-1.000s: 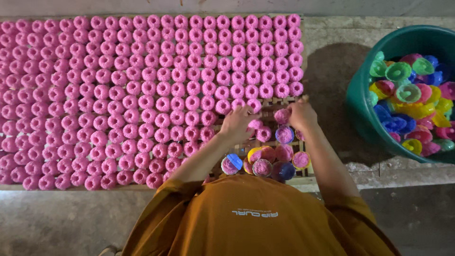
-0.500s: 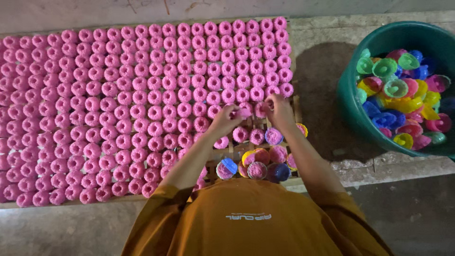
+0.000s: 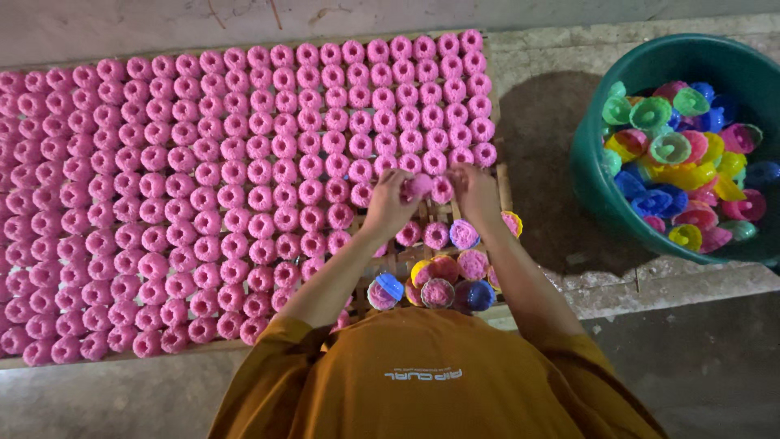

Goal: The person removes pink flower-shaped candles from colorful plastic molds and places them on a wooden drying rack. The empty molds are collected and placed into a green bucket. The process is repeated continuously across the batch.

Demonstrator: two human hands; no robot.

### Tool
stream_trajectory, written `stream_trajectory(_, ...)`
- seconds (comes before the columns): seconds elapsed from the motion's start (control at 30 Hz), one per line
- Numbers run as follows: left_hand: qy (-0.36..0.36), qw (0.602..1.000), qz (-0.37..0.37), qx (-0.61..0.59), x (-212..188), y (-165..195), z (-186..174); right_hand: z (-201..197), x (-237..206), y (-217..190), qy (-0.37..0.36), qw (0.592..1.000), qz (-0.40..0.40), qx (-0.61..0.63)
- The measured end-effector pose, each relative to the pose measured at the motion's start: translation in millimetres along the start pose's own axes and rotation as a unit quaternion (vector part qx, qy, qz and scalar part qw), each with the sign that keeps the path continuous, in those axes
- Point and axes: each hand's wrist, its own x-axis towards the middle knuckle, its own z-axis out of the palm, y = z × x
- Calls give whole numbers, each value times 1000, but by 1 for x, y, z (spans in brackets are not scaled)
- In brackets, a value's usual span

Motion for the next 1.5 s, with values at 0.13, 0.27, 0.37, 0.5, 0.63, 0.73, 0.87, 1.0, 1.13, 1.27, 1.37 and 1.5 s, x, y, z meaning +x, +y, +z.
stream_trajectory(0.13, -60, 992, 103, 41, 1, 48, 7, -19, 2, 10, -147, 885, 248, 365)
stream_trajectory(0.27, -60, 990, 118, 50, 3, 56, 5, -37, 7, 34, -15, 971, 117, 207)
stream_trajectory(0.37, -83, 982, 119, 123, -4, 37, 4, -40, 3, 48, 50, 995, 66, -57)
stream_trajectory(0.5, -129, 976, 50, 169, -20, 10, 6, -24, 1, 49, -8, 993, 114, -43)
stream_trajectory(0.63, -111, 977, 28, 181, -30, -2, -2, -10, 1, 40, 33, 996, 12, -81)
stream_trajectory(0.73, -92, 976, 20, 196, -33, -7, -12, -13, -3, 22, 19, 989, 11, -148)
stream_trajectory(0.87, -86, 975, 17, 205, -39, -12, -20, -25, -11, -11, 74, 955, -47, -282)
stream_trajectory(1.0, -74, 974, 57, 206, -45, -13, -16, -28, -25, -35, -64, 980, -61, -179)
stream_trajectory(1.13, -69, 967, 84, 231, -50, -9, -7, -8, -56, -47, -212, 887, -227, -341)
stream_trajectory(1.27, -53, 972, 74, 217, -56, -5, -14, -9, -64, -38, -159, 948, -182, -208)
stream_trajectory(1.37, -33, 971, 57, 228, -63, -6, -32, -35, -45, -13, -120, 991, -51, -9)
stream_trajectory(1.5, -39, 973, 7, 225, -76, -7, -55, -77, -8, 39, 26, 997, 62, -41)
